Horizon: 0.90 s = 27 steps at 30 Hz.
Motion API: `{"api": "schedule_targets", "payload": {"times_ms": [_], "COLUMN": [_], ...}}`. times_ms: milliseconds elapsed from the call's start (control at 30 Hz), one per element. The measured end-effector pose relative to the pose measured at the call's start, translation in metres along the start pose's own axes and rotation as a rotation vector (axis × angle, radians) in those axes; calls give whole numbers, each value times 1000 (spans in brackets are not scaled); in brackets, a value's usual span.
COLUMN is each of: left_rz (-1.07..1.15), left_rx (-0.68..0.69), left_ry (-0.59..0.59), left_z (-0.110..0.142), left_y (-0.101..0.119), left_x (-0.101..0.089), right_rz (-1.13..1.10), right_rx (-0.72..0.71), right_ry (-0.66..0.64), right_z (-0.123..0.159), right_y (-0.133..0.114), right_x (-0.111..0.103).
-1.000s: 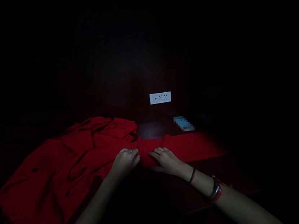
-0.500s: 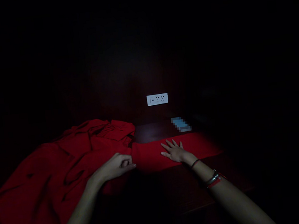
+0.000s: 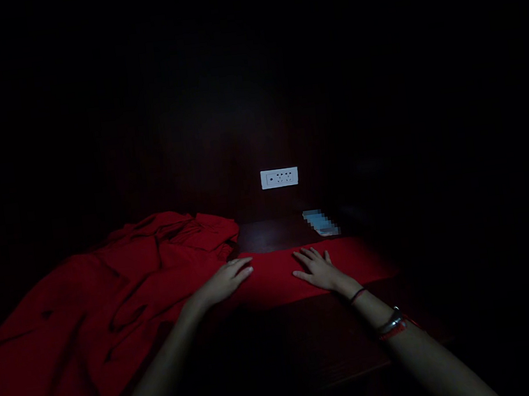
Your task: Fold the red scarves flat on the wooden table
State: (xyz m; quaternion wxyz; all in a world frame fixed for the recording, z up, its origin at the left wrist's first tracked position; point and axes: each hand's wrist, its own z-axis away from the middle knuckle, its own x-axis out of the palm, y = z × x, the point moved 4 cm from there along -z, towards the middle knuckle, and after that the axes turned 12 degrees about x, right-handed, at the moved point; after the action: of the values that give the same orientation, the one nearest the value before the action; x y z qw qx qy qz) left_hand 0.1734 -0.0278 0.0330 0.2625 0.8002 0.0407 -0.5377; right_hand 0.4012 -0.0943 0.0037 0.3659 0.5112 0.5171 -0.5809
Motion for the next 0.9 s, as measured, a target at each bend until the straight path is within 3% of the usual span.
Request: {"api": "schedule_targets", "payload": {"times_ms": [100, 200, 367, 567, 733, 900], "left_rz": [67, -64, -213, -234, -91, -68], "left_rx": [-10, -32, -67, -78, 48, 37], "left_ry": [179, 234, 91, 57, 90, -163], "left_z": [4, 6, 13, 19, 16, 28], "left_y": [-7, -20, -41, -47, -26, 4], "left_x": [-29, -31, -13, -13, -21, -10], "right_rz": [-95, -89, 57, -24, -132, -199], "right_rx": [-261, -478, -408, -244, -227, -272], "right_ry": [152, 154, 197, 211, 184, 135], "right_z": [23, 46, 46, 34, 39, 40], "right_y": [-36, -82, -131, -125, -115, -116], "right_x": [-16, -14, 10, 8, 3, 11]}}
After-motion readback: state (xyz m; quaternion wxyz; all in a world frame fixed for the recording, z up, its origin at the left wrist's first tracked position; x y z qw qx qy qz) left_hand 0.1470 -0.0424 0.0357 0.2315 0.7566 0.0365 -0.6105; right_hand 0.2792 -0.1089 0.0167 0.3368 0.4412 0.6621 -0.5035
